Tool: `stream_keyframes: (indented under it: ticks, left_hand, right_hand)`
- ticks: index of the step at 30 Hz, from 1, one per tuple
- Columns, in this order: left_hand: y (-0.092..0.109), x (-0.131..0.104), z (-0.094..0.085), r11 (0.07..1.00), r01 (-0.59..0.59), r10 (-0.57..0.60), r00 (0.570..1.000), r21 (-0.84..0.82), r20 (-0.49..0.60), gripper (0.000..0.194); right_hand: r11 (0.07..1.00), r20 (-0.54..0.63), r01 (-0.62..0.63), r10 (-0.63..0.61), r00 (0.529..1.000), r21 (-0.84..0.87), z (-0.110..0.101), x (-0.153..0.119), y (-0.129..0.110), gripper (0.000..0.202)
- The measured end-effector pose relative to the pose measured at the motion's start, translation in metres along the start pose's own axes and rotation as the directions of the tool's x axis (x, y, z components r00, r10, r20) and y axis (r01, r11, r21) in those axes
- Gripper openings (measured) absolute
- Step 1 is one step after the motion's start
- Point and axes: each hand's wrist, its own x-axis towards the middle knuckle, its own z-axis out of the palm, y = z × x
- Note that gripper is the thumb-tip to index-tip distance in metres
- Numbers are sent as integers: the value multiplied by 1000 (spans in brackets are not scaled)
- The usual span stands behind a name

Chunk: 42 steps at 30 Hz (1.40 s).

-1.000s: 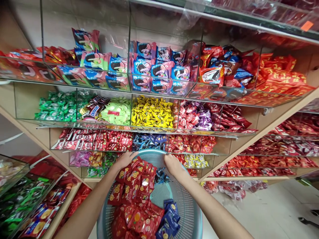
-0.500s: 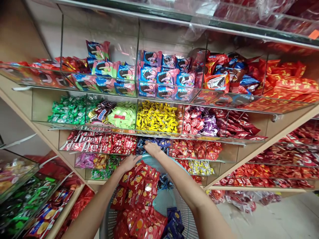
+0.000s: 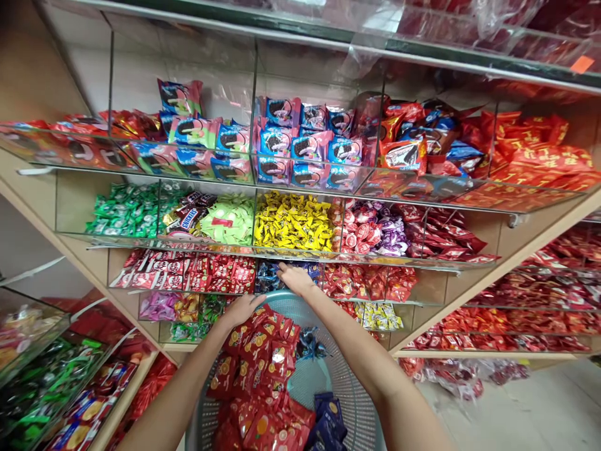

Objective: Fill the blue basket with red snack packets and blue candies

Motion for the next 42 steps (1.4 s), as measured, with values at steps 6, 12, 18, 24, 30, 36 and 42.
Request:
stream_keyframes:
  ticks: [6,12,18,24,30,36,42]
  left_hand:
    - [3,-3,-3,1000,-14,14,1000,0,-6,68]
    - [4,-5,-5,999,0,1,1000,-36,27,61]
    - [5,-5,-5,998,26,-24,999,-57,31,66]
    - [4,-5,-4,998,15,-13,999,-54,31,64]
    - [7,-7,-6,999,3,-2,1000,-40,27,65]
    - [6,-7,-6,1000,0,0,1000,18,16,68]
    - [3,-5,-4,1000,1,-1,1000,-2,13,67]
  right_hand:
    - [990,-45,-90,95,994,108,-2,-9,11,23]
    - [942,-239,-117,197,951,313,-1,-35,4,21]
    - [797,-415,56,252,874,601,7,-94,-10,23]
    - [732,-241,-55,294,925,679,27,-143,-6,22]
    - [743,-144,-95,251,957,663,54,-147,-1,27]
    - [776,-112,-108,224,968,622,64,-136,1,29]
    - [792,-77,-107,190,979,601,65,-130,1,30]
